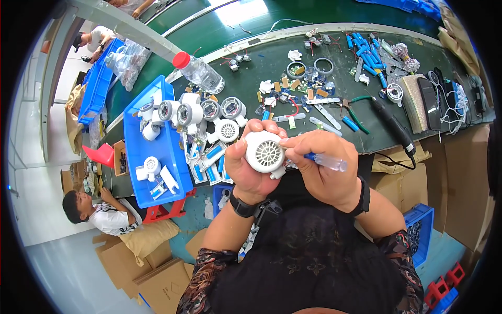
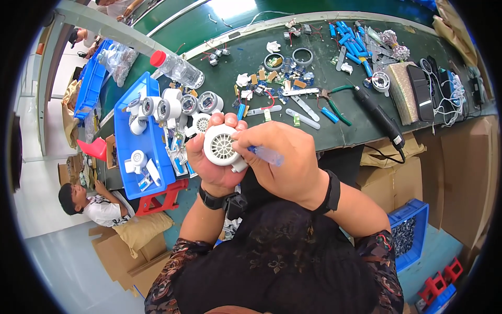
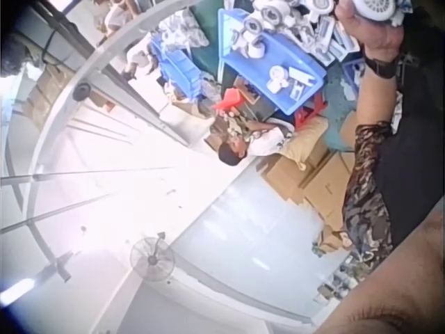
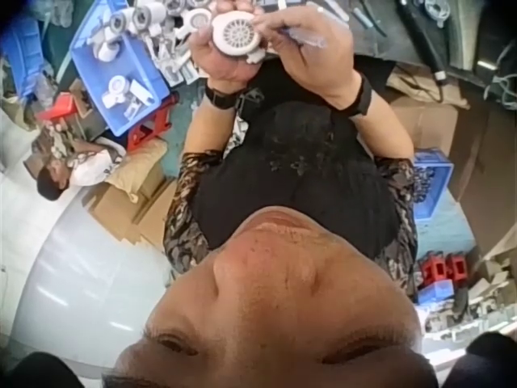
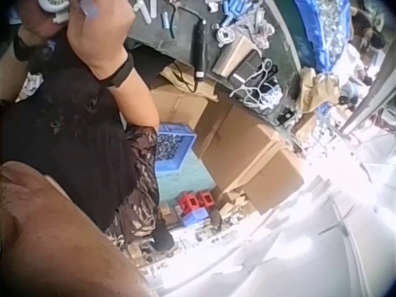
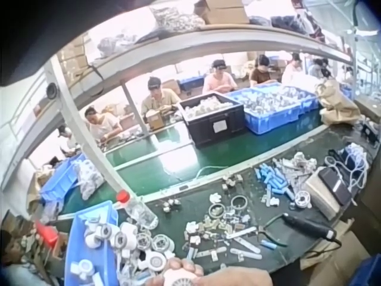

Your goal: Assembling small plastic components using a precision manual tool on an electronics manufacturing line.

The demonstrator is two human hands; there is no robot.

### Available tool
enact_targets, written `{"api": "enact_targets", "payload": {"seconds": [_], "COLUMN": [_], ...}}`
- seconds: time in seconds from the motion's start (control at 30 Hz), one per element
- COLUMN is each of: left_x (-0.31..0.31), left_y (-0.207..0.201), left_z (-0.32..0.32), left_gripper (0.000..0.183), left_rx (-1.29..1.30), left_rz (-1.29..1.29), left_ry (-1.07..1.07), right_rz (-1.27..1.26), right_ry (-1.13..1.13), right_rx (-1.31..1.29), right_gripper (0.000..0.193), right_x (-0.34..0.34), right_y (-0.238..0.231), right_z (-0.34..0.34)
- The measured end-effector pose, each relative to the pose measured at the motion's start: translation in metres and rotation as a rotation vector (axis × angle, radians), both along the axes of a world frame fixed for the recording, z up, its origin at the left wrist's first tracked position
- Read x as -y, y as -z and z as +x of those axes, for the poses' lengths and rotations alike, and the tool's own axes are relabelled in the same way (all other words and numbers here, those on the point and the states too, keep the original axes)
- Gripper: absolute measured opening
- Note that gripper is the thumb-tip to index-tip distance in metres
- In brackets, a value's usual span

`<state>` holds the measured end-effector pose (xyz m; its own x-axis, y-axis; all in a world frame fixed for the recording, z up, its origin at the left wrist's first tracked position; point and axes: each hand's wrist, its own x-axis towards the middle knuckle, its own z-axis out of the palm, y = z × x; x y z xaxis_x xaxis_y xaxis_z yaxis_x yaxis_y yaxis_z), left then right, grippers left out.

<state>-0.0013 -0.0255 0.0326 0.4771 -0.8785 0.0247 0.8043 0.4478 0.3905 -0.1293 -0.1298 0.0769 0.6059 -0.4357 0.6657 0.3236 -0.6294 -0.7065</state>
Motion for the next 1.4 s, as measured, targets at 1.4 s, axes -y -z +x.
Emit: {"api": "enact_targets", "payload": {"seconds": [1.4], "left_x": [-0.001], "left_y": [0.004], "left_z": [0.008], "left_gripper": [0.039], "left_rx": [-0.071], "left_rz": [0.003], "left_ry": [0.076], "right_rz": [0.143], "right_ry": [0.014], "right_rx": [0.1], "right_gripper": [0.024], "right_x": [-0.009], "right_y": [-0.002], "right_z": [-0.003]}}
